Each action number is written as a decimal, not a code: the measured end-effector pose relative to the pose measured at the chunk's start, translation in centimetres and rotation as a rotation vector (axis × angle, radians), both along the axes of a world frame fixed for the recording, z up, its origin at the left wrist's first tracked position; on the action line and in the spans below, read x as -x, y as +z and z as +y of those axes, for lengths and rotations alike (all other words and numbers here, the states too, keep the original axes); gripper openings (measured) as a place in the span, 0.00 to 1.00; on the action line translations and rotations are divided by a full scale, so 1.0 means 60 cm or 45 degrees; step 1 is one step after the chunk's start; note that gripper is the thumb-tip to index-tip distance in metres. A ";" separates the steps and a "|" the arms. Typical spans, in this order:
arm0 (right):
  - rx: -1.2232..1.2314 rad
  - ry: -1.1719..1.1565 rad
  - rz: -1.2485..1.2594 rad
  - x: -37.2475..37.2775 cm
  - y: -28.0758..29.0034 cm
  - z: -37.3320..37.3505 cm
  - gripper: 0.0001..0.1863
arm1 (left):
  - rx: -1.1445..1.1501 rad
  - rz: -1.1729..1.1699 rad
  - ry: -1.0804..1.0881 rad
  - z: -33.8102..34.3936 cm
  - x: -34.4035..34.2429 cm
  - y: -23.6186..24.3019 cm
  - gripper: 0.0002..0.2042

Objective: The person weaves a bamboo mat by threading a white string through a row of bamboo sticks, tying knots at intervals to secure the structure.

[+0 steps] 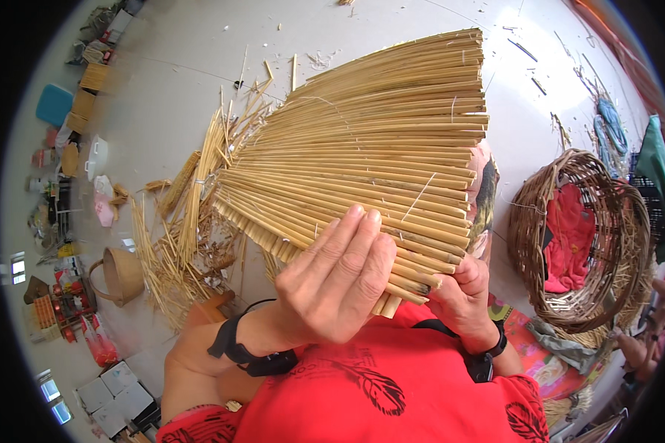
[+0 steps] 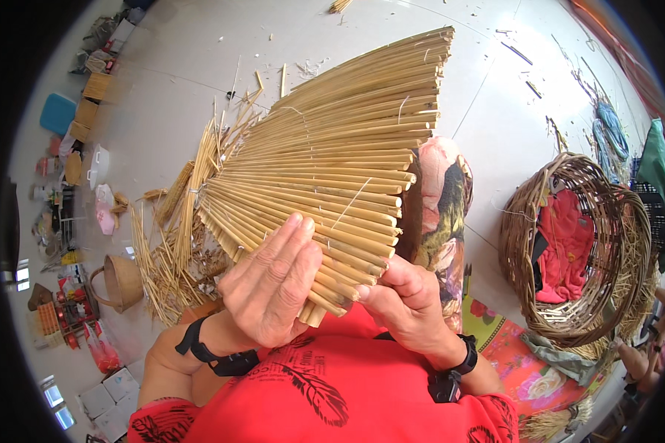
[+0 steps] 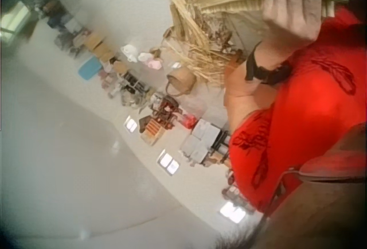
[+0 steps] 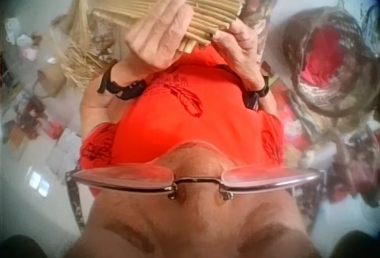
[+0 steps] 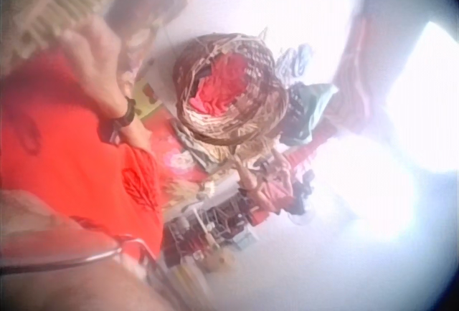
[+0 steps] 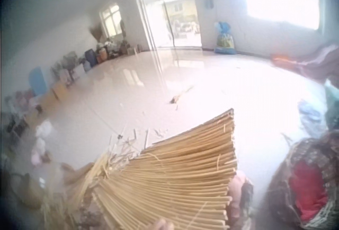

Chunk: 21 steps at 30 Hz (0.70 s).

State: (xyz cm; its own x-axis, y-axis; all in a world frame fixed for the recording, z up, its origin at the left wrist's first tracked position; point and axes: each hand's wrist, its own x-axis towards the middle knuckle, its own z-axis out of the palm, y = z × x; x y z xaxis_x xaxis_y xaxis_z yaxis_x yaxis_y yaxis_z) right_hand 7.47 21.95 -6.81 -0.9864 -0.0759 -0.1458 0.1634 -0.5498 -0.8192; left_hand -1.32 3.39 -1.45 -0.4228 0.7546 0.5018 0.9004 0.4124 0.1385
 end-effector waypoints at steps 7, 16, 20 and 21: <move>-0.341 -0.168 0.281 0.015 -0.009 -0.006 0.13 | -0.028 -0.017 0.078 0.006 -0.007 0.001 0.11; -0.571 -0.263 0.495 0.022 -0.026 -0.005 0.10 | -0.046 -0.008 0.045 0.003 -0.007 0.003 0.11; -0.523 -0.265 0.475 0.026 -0.018 -0.006 0.10 | -0.061 -0.081 0.070 0.004 -0.011 0.008 0.12; -0.507 -0.259 0.461 0.026 -0.018 -0.005 0.10 | -0.060 -0.076 0.070 0.003 -0.011 0.008 0.12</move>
State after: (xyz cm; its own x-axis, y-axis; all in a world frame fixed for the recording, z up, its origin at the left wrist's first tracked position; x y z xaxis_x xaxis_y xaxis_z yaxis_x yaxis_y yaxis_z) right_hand 5.91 21.63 -7.91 -0.9677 0.1124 0.2256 -0.2430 -0.1784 -0.9535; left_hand -0.65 3.58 -0.94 -0.4929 0.7056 0.5090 0.8663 0.4525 0.2117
